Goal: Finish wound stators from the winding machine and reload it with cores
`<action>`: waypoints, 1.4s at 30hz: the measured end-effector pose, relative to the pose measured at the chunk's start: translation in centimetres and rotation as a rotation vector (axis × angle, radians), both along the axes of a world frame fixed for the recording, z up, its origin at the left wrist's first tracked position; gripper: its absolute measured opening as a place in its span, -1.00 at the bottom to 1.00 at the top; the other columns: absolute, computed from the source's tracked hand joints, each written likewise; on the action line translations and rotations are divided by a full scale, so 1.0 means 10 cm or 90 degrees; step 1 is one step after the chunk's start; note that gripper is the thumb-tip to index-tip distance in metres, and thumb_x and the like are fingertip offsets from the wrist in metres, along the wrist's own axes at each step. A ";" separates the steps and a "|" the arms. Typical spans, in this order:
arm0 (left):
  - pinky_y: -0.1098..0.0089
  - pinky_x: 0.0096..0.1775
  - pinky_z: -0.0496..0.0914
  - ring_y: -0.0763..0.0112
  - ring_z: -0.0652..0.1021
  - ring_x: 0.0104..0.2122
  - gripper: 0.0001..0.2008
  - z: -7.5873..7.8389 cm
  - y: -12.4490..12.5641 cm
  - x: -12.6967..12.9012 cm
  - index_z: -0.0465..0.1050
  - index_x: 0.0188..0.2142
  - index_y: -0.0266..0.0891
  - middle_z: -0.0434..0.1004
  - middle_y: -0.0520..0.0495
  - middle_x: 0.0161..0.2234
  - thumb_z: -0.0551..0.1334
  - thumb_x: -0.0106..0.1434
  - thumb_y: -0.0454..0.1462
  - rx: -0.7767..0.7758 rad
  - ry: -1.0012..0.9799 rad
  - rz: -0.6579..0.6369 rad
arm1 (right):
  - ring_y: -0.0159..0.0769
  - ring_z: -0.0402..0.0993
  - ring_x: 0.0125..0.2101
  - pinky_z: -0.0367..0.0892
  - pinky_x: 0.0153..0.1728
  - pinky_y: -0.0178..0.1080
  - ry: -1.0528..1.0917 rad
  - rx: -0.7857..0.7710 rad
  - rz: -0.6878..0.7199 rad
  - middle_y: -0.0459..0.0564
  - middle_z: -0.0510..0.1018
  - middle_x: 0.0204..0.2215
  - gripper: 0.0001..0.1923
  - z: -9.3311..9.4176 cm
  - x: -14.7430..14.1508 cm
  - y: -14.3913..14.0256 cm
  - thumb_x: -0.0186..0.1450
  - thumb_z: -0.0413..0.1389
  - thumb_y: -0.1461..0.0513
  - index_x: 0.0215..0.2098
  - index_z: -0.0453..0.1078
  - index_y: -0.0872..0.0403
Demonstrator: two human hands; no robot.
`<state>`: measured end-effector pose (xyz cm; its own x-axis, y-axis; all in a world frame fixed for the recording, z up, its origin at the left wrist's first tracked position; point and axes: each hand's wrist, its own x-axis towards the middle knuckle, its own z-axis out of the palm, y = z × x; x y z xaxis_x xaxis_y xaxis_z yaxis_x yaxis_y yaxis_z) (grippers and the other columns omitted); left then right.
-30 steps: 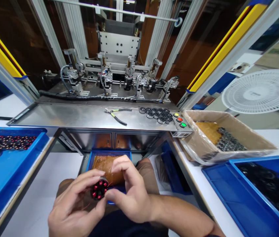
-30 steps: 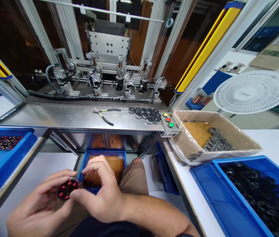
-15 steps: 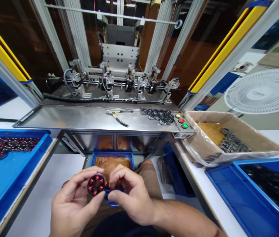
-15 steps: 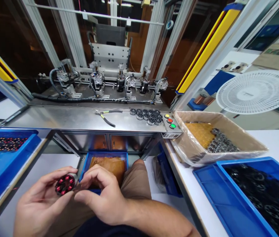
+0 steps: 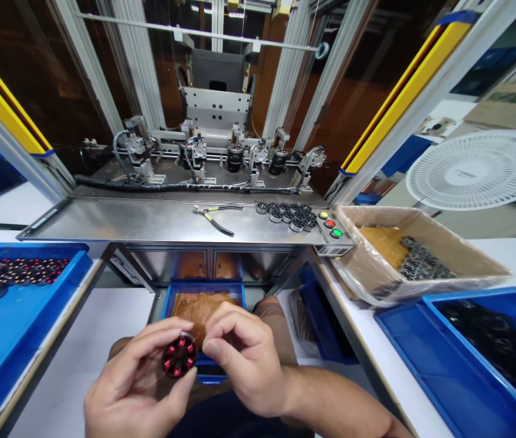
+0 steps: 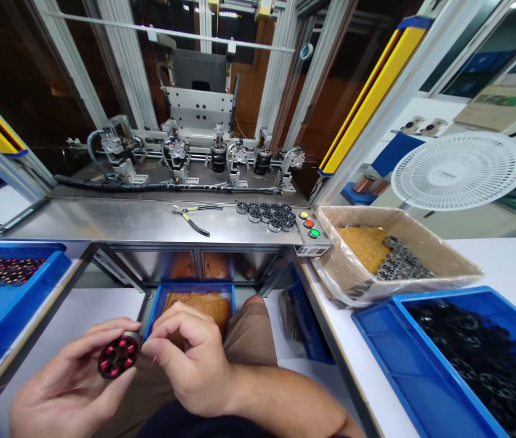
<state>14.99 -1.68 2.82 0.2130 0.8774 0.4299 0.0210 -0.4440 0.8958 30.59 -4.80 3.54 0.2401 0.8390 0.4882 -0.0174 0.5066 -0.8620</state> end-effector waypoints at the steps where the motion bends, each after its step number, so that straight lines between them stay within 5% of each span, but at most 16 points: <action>1: 0.57 -0.06 0.48 0.47 0.64 -0.20 -0.61 0.02 0.00 0.00 0.55 -0.19 -0.06 0.65 0.08 -0.19 0.38 0.00 -0.48 -0.001 0.003 0.008 | -0.39 0.40 -0.46 0.34 -0.36 -0.30 -0.007 0.008 0.003 -0.06 0.48 -0.52 -0.84 0.01 0.01 0.00 0.29 0.21 0.24 -0.45 0.45 0.11; 7: 0.67 -0.17 0.47 0.51 0.65 -0.30 -0.73 0.20 -0.03 0.08 0.59 -0.30 -0.05 0.69 0.11 -0.30 0.37 -0.02 -0.39 -0.196 -0.075 0.026 | -0.30 0.47 -0.36 0.41 -0.31 -0.25 -0.088 0.072 0.048 0.05 0.53 -0.41 -0.87 0.04 0.11 0.04 0.31 0.16 0.26 -0.22 0.51 0.15; 10: 0.65 -0.23 0.49 0.47 0.65 -0.33 -0.72 0.25 -0.04 0.10 0.61 -0.33 -0.07 0.69 0.08 -0.34 0.40 -0.07 -0.39 -0.242 -0.101 0.017 | -0.34 0.46 -0.40 0.40 -0.34 -0.27 -0.104 0.089 0.033 0.02 0.54 -0.44 -0.91 0.05 0.10 0.07 0.28 0.21 0.28 -0.26 0.52 0.15; 21: 0.62 -0.22 0.49 0.46 0.65 -0.33 -0.75 0.27 -0.05 0.12 0.61 -0.33 -0.07 0.69 0.06 -0.33 0.37 -0.05 -0.37 -0.227 -0.103 0.040 | -0.42 0.38 -0.49 0.30 -0.42 -0.34 0.056 -0.001 -0.010 -0.08 0.47 -0.55 -0.86 0.03 0.01 -0.04 0.25 0.26 0.24 -0.46 0.49 0.11; 29: 0.58 -0.15 0.47 0.43 0.63 -0.29 -0.73 0.20 -0.05 0.11 0.61 -0.30 -0.05 0.67 0.05 -0.30 0.42 -0.04 -0.36 -0.169 -0.106 0.078 | -0.37 0.38 -0.43 0.32 -0.35 -0.28 0.073 0.003 0.034 -0.07 0.46 -0.49 -0.92 0.00 0.04 -0.06 0.26 0.26 0.22 -0.36 0.50 0.07; 36: 0.54 -0.37 0.46 0.44 0.55 -0.47 -0.60 0.26 0.00 0.02 0.61 -0.34 -0.16 0.62 -0.04 -0.44 0.52 -0.16 -0.04 -0.433 -0.141 -0.146 | -0.20 0.46 -0.08 0.39 -0.05 -0.11 -0.087 0.148 0.185 0.10 0.53 -0.06 -0.49 0.02 0.26 0.17 0.16 0.37 0.20 0.07 0.48 -0.09; 42: 0.39 -0.26 0.50 0.25 0.58 -0.30 -0.53 0.14 0.00 -0.03 0.62 -0.29 -0.17 0.61 -0.09 -0.33 0.52 -0.18 -0.01 -0.494 -0.149 -0.239 | -0.18 0.49 -0.02 0.37 0.05 -0.06 -0.249 0.280 0.248 0.19 0.57 -0.07 -0.77 0.21 0.30 0.32 0.21 0.31 0.10 -0.34 0.57 0.13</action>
<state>14.69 -1.71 4.20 0.5263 0.8294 -0.1874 -0.2255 0.3486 0.9097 33.56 -1.58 5.65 -0.3004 0.5337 0.7905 0.0015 0.8291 -0.5591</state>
